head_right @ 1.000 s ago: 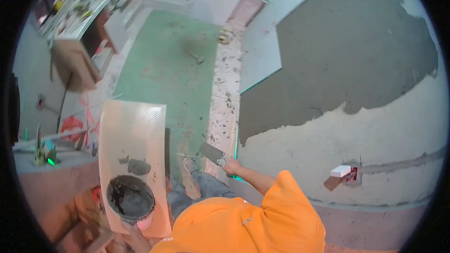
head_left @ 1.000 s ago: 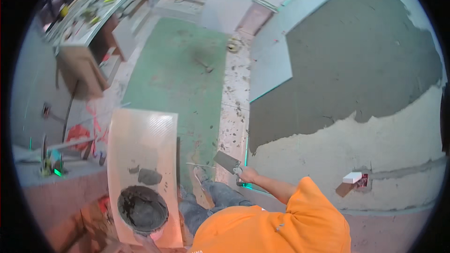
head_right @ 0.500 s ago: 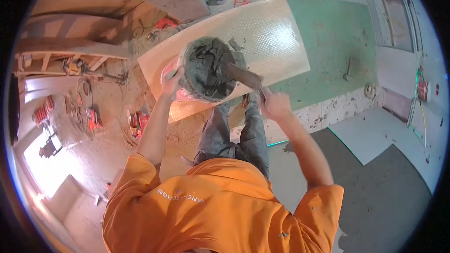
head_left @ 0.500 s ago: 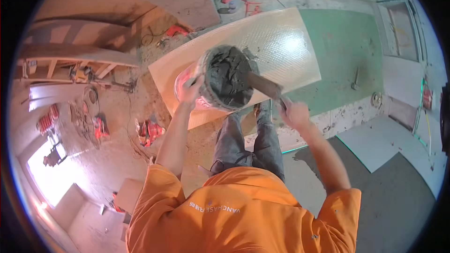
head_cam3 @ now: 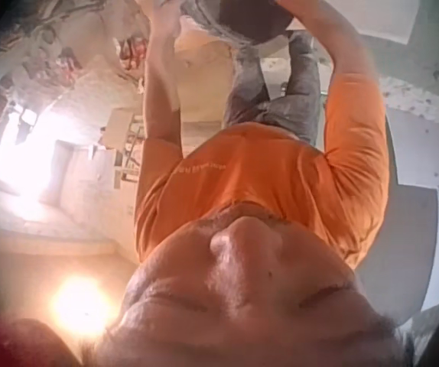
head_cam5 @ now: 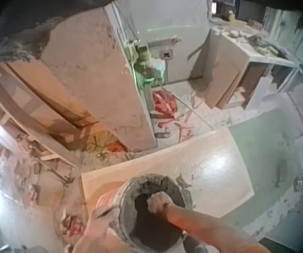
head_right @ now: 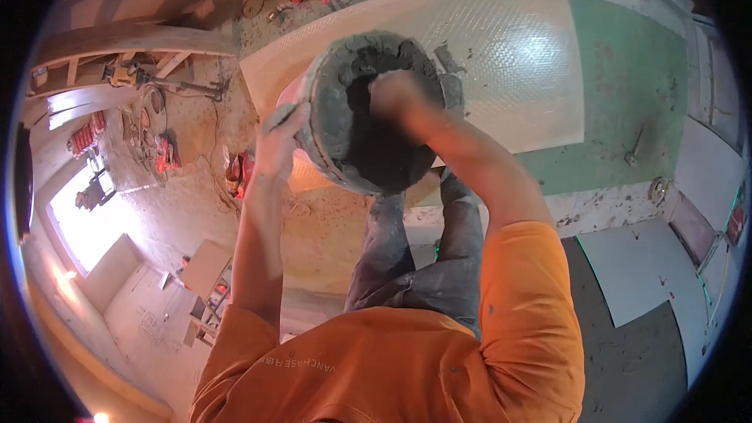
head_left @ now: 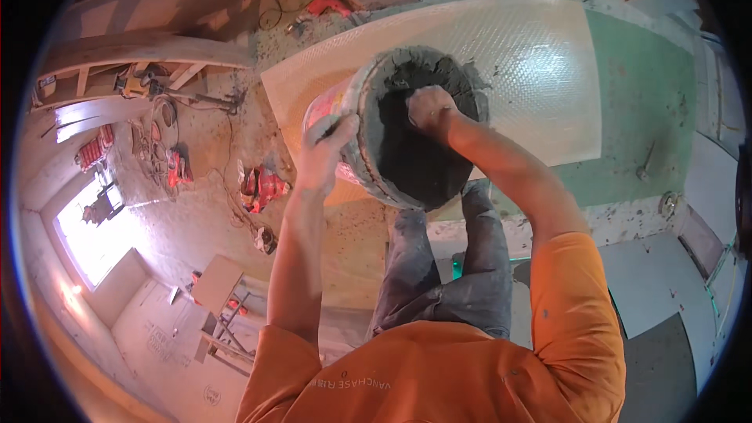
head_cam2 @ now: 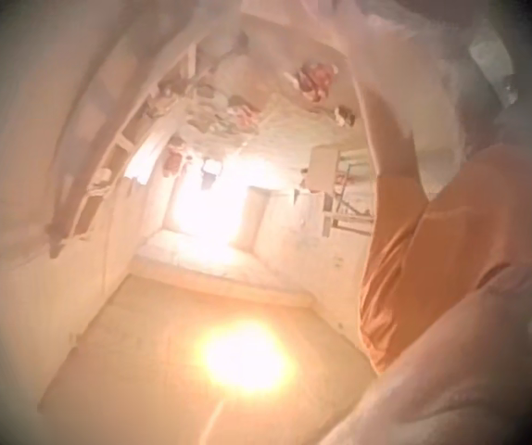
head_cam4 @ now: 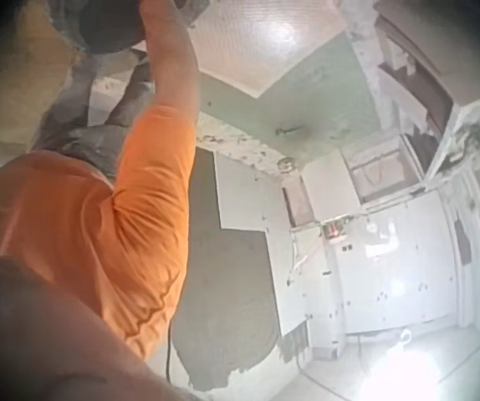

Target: Applying plaster to a board and mixing more plaster in a bucket using an electric mixer.

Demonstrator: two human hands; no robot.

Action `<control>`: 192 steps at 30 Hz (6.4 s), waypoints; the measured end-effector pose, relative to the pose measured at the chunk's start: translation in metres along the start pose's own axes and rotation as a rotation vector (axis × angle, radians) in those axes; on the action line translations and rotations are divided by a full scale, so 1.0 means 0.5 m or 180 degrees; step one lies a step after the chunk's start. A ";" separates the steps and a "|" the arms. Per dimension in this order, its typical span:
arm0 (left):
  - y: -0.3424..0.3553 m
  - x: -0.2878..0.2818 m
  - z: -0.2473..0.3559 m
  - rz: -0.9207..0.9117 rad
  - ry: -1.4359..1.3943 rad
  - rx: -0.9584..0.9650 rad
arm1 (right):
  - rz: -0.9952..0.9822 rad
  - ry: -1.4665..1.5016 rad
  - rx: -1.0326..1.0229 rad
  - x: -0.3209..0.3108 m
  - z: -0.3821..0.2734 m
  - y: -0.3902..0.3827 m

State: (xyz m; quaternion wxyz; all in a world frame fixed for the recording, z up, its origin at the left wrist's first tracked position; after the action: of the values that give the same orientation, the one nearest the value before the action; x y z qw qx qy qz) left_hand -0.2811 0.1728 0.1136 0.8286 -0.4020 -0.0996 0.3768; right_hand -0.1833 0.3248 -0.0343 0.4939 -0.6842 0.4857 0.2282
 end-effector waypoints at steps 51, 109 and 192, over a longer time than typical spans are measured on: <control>-0.018 -0.031 -0.016 0.0801 -0.0265 0.0506 | -0.0561 0.0424 -0.0373 0.074 -0.096 -0.040; -0.015 0.011 -0.004 0.0518 -0.0063 0.0421 | -0.0960 0.0858 -0.0465 0.139 -0.061 -0.032; 0.032 -0.002 0.014 0.0428 0.0061 0.0430 | -0.0052 -0.0372 0.0050 -0.078 0.027 -0.115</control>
State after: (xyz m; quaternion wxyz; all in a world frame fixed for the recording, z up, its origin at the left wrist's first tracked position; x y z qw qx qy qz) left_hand -0.2939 0.1824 0.1063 0.8275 -0.3545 -0.0387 0.4336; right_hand -0.1461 0.3561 0.0172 0.5286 -0.6697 0.4522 0.2599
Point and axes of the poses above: each hand's wrist, its own y-axis towards the middle knuckle, its own x-axis out of the palm, z = x × y, the point moved 7 cm from there along y, towards the middle knuckle, and after that the axes turned 6 degrees about -x, right-handed, at the moved point
